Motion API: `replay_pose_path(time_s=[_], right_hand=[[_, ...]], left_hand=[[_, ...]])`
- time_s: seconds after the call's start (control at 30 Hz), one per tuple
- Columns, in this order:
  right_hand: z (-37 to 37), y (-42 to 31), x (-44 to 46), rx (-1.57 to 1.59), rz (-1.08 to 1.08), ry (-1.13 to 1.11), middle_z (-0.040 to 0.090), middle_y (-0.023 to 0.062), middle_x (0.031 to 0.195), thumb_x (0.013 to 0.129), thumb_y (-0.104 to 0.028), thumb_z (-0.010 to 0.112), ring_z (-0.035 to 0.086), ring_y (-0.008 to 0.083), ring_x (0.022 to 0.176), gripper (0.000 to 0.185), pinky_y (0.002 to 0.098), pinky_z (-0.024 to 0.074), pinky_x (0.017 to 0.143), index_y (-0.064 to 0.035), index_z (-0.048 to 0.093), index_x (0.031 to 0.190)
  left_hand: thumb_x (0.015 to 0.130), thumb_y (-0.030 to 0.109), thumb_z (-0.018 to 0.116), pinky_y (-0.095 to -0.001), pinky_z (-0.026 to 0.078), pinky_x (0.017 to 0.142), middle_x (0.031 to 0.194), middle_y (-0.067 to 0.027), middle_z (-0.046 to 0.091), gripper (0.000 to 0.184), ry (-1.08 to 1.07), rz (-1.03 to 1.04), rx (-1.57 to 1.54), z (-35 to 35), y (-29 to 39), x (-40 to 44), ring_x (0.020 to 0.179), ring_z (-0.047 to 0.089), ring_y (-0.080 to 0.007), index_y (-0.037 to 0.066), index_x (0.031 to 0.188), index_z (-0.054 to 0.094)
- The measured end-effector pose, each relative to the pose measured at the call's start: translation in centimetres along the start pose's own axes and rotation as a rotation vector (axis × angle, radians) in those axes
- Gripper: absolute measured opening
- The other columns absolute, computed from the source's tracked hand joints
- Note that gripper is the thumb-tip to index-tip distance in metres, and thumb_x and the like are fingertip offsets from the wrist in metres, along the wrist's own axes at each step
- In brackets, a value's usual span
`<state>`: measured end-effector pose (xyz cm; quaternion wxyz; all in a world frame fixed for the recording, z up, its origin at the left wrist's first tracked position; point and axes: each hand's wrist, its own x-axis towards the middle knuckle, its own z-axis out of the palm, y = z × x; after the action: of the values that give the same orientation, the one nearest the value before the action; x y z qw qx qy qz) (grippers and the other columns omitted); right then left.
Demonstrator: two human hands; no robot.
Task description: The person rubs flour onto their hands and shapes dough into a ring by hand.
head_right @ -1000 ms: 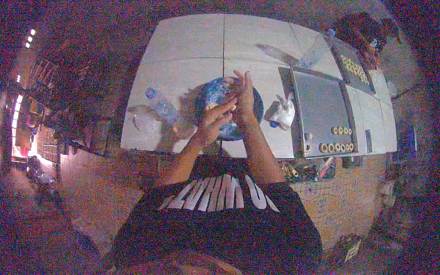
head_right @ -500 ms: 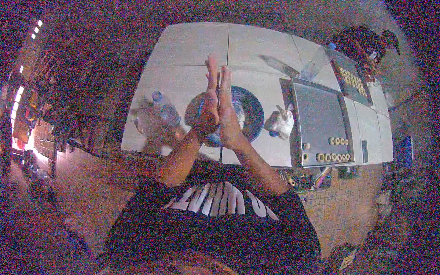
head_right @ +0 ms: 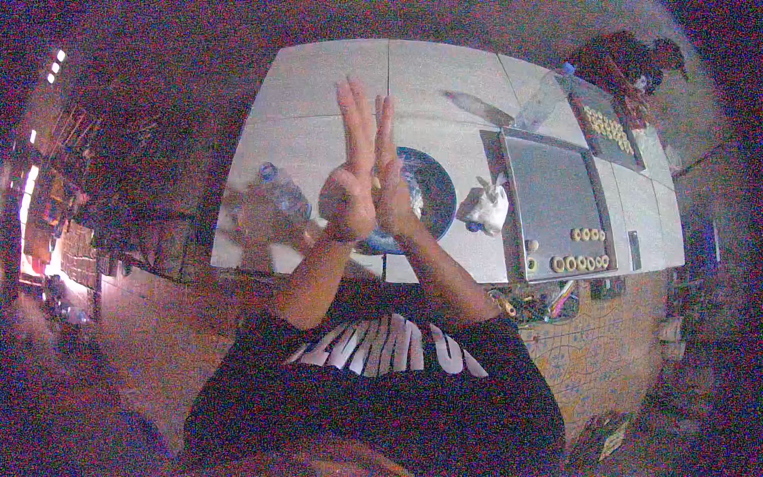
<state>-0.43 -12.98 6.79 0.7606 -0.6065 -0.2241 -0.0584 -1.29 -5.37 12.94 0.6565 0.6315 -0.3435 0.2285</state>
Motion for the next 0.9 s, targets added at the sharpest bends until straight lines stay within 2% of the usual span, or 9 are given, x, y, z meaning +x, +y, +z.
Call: replay_pose_path(time_s=[0.17,0.33,0.4,0.43,0.53,0.67,0.73,0.8,0.9], right_hand=[[-0.2,-2.9,0.8,0.316,-0.173,0.037,-0.007,0.012,0.174,0.087,-0.092,0.014,-0.005,0.0338,0.16,0.112,0.0533,-0.0016,0.127,-0.0173,-0.005,0.167],[-1.9,-0.7,0.9,-0.125,-0.168,-0.059,-0.006,0.0155,0.174,0.097,-0.081,0.012,-0.008,0.0306,0.16,0.102,0.048,-0.0046,0.127,-0.0088,-0.008,0.166],[-0.5,-1.6,-0.7,-0.021,-0.199,-0.08,-0.006,0.0155,0.174,0.095,-0.083,0.012,-0.008,0.0312,0.16,0.105,0.0478,-0.0054,0.127,-0.009,-0.007,0.166],[-0.5,-3.0,-0.6,-0.046,-0.197,-0.054,-0.005,0.015,0.174,0.092,-0.087,0.01,-0.007,0.0325,0.16,0.109,0.0496,-0.0033,0.127,-0.0088,-0.006,0.166],[-2.0,-2.8,1.0,0.01,-0.213,-0.034,-0.003,0.0152,0.174,0.093,-0.086,0.012,-0.003,0.0335,0.16,0.108,0.0516,-0.0008,0.127,-0.0085,-0.005,0.166],[-1.5,-1.8,-0.2,-0.249,-0.234,-0.081,-0.001,0.0195,0.173,0.097,-0.08,0.012,-0.002,0.0348,0.16,0.102,0.05,-0.0004,0.127,-0.006,-0.004,0.166],[-1.0,-2.9,-0.3,-0.212,-0.307,-0.105,-0.001,0.0205,0.173,0.097,-0.081,0.012,-0.001,0.0373,0.16,0.103,0.053,0.0051,0.127,-0.0072,-0.005,0.166],[-0.2,-5.6,0.9,0.24,-0.291,-0.042,0.0,0.0187,0.173,0.093,-0.086,0.016,0.002,0.038,0.16,0.107,0.0552,0.0129,0.126,-0.0107,-0.007,0.166],[-1.8,-3.6,1.3,-0.162,-0.277,-0.04,0.0,0.0183,0.174,0.093,-0.087,0.019,0.006,0.0364,0.16,0.11,0.0527,0.0138,0.126,-0.0087,-0.006,0.166]], left_hand=[[0.086,0.092,0.008,-0.058,-0.017,0.121,0.172,-0.0159,-0.016,0.116,-0.052,0.036,0.213,-0.5,-6.3,-1.6,0.157,-0.018,-0.0359,0.008,0.165,-0.01],[0.082,0.095,0.006,-0.0537,-0.011,0.124,0.173,-0.0121,-0.014,0.12,-0.024,0.008,-0.014,0.7,-2.7,-0.7,0.159,-0.012,-0.033,0.011,0.165,-0.01],[0.082,0.095,0.008,-0.0525,-0.01,0.125,0.174,-0.0107,-0.014,0.119,0.052,-0.126,0.075,-0.3,-2.8,0.2,0.159,-0.012,-0.0318,0.013,0.166,-0.01],[0.088,0.09,0.005,-0.0546,-0.019,0.121,0.172,-0.017,-0.016,0.116,0.018,-0.057,0.248,-0.6,-3.3,0.3,0.157,-0.02,-0.0342,0.003,0.164,-0.006],[0.086,0.091,0.003,-0.0583,-0.019,0.12,0.172,-0.0192,-0.013,0.119,-0.203,-0.053,0.295,1.2,-3.7,-2.7,0.158,-0.017,-0.0365,0.002,0.164,-0.007],[0.09,0.089,0.014,-0.0544,-0.01,0.124,0.173,-0.0164,-0.012,0.112,0.035,0.017,0.032,1.8,-0.4,0.5,0.159,-0.013,-0.0337,0.009,0.166,-0.007],[0.092,0.087,0.016,-0.0563,-0.013,0.123,0.173,-0.0171,-0.012,0.111,0.016,-0.043,0.177,1.6,-2.9,-0.6,0.159,-0.015,-0.0352,0.007,0.166,-0.006],[0.093,0.085,0.016,-0.0597,-0.018,0.12,0.173,-0.0186,-0.011,0.111,-0.064,-0.158,0.434,1.2,-5.1,-2.0,0.158,-0.018,-0.038,0.004,0.165,-0.006],[0.093,0.085,0.017,-0.0566,-0.012,0.124,0.174,-0.0152,-0.009,0.109,0.005,0.067,-0.047,1.2,-2.8,-1.5,0.159,-0.015,-0.0324,0.008,0.166,-0.005]])
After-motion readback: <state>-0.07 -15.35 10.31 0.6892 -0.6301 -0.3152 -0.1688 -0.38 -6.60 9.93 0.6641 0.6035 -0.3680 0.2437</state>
